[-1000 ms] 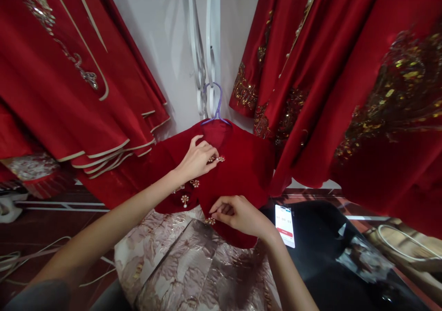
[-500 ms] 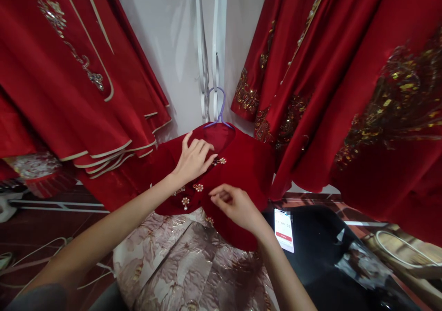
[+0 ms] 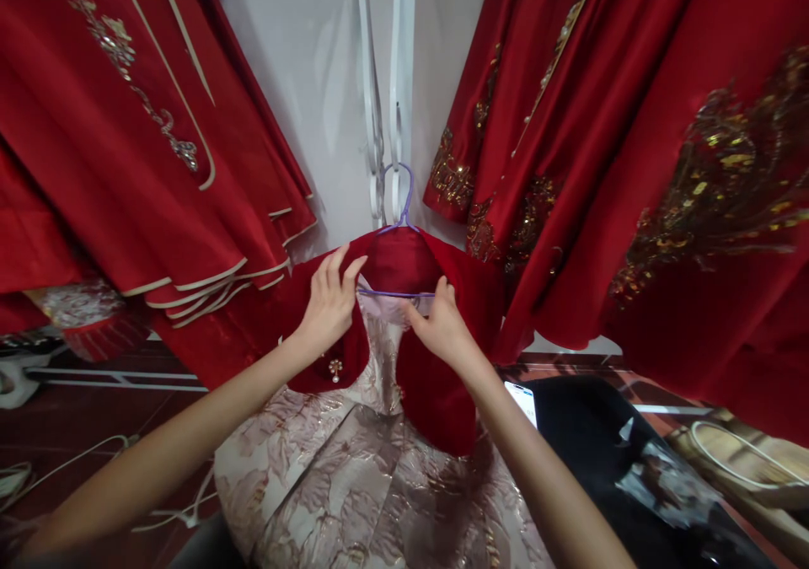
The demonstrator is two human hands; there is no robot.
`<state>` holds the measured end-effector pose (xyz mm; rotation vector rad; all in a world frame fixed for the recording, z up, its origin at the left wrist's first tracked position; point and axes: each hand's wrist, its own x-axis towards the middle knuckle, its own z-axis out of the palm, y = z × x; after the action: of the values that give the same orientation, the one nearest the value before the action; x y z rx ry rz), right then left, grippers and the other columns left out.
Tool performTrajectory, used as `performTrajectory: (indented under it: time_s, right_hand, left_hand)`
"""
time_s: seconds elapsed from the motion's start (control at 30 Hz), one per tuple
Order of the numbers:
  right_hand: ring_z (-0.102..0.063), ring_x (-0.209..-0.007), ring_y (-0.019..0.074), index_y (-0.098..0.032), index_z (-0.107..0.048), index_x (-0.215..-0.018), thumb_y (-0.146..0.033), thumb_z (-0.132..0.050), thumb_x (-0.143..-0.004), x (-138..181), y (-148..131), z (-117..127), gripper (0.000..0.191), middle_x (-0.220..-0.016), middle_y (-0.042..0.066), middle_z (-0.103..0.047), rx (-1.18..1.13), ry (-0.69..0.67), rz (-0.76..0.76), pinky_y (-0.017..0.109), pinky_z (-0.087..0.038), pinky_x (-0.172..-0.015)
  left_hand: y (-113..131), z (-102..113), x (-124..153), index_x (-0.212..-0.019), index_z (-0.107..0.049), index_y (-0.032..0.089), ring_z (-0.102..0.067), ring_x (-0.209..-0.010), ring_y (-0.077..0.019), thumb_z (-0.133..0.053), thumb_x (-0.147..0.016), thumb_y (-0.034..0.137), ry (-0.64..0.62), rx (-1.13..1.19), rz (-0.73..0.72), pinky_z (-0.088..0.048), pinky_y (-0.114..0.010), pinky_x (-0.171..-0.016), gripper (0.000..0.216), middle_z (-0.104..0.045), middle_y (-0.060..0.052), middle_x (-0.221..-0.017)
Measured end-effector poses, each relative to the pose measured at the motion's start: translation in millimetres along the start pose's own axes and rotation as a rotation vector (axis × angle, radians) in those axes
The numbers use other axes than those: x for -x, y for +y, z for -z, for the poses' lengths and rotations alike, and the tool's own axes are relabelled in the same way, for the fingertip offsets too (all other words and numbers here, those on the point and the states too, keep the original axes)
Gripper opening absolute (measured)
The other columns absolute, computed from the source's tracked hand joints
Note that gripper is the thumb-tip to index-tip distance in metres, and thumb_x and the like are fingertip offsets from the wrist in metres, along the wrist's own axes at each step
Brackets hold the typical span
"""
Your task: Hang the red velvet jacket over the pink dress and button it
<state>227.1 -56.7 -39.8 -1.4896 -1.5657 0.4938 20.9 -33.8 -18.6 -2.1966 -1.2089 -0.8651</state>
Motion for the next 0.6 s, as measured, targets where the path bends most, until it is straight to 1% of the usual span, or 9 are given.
performTrajectory:
  time_s: [0.07,0.17,0.23,0.3,0.4,0.43,0.5,0.57,0.6]
  right_hand:
    - [-0.034,-0.134,0.0411,-0.005,-0.035,-0.135,-0.066,-0.056,-0.073,-2.7,7.1,20.6,0.089,-0.136,0.028,-0.043,0.104,0.007,0.009,0.054,-0.032,-0.107]
    - [-0.051,-0.117,0.0429,-0.006,-0.045,-0.122,-0.065,-0.060,-0.069,-26.0,8.1,51.6,0.080,-0.118,0.028,-0.055,0.302,0.014,0.015,0.054,-0.042,-0.097]
    - [-0.049,-0.118,0.0444,-0.002,-0.043,-0.123,-0.061,-0.063,-0.069,-51.4,5.1,67.6,0.082,-0.120,0.031,-0.053,0.408,0.025,-0.025,0.053,-0.042,-0.096]
    - [-0.044,-0.123,0.0455,0.004,-0.039,-0.127,-0.057,-0.066,-0.067,-77.7,2.5,77.4,0.090,-0.125,0.034,-0.048,0.481,0.056,-0.039,0.053,-0.040,-0.099]
    - [-0.032,-0.133,0.0432,0.005,-0.031,-0.135,-0.055,-0.072,-0.063,-106.7,2.5,82.2,0.102,-0.138,0.033,-0.036,0.589,0.126,0.098,0.051,-0.032,-0.106]
    - [-0.034,-0.132,0.0412,0.003,-0.032,-0.136,-0.053,-0.073,-0.062,-112.2,3.5,82.8,0.102,-0.139,0.031,-0.037,0.630,0.085,0.117,0.049,-0.034,-0.106]
    - [-0.049,-0.120,0.0366,-0.003,-0.044,-0.131,-0.050,-0.076,-0.061,-117.5,5.7,85.0,0.090,-0.129,0.025,-0.050,0.726,-0.127,0.060,0.044,-0.042,-0.098]
    - [-0.064,-0.093,0.0301,-0.010,-0.062,-0.110,-0.052,-0.075,-0.062,-118.0,7.0,89.9,0.065,-0.102,0.016,-0.066,0.813,-0.438,-0.045,0.039,-0.050,-0.081]
    - [-0.065,-0.080,0.0266,-0.013,-0.066,-0.095,-0.054,-0.073,-0.063,-117.4,6.8,93.1,0.052,-0.087,0.011,-0.068,0.837,-0.573,-0.080,0.036,-0.051,-0.072]
  left_hand:
    - [-17.4,10.8,-1.7,-0.140,-0.029,0.015,-0.044,-0.125,-0.0359,-0.037,-0.075,-0.002,-0.014,-0.022,0.068,-0.043,-0.052,-0.094,0.068,-0.037,-0.023,-0.142]
    - [-48.0,28.2,-15.0,-0.124,-0.048,0.012,-0.060,-0.099,-0.0308,-0.041,-0.074,0.003,-0.131,-0.097,0.196,-0.048,-0.047,-0.085,0.051,-0.056,-0.019,-0.116]
    - [-66.0,38.5,-26.8,-0.110,-0.057,0.015,-0.063,-0.091,-0.0298,-0.046,-0.077,0.012,-0.208,-0.147,0.243,-0.049,-0.044,-0.083,0.035,-0.062,-0.014,-0.103]
    - [-78.8,44.4,-36.8,-0.104,-0.060,0.018,-0.063,-0.090,-0.0290,-0.049,-0.079,0.022,-0.222,-0.163,0.270,-0.049,-0.041,-0.080,0.027,-0.065,-0.010,-0.099]
    - [-88.4,42.8,-43.9,-0.108,-0.060,0.022,-0.064,-0.090,-0.0270,-0.050,-0.081,0.030,-0.205,-0.126,0.308,-0.049,-0.036,-0.076,0.030,-0.069,-0.006,-0.096]
    - [-90.0,40.3,-44.2,-0.110,-0.060,0.023,-0.065,-0.089,-0.0263,-0.051,-0.081,0.031,-0.201,-0.104,0.324,-0.049,-0.035,-0.075,0.032,-0.070,-0.005,-0.095]
    - [-92.3,35.1,-42.6,-0.113,-0.059,0.024,-0.066,-0.087,-0.0256,-0.052,-0.081,0.033,-0.197,-0.069,0.354,-0.049,-0.033,-0.073,0.034,-0.070,-0.004,-0.093]
    - [-94.0,32.0,-39.9,-0.113,-0.060,0.024,-0.066,-0.085,-0.0255,-0.052,-0.081,0.035,-0.201,-0.066,0.368,-0.049,-0.033,-0.071,0.034,-0.071,-0.005,-0.093]
    - [-94.8,31.6,-38.7,-0.112,-0.061,0.023,-0.066,-0.085,-0.0256,-0.051,-0.081,0.036,-0.207,-0.073,0.367,-0.049,-0.033,-0.071,0.034,-0.071,-0.005,-0.092]
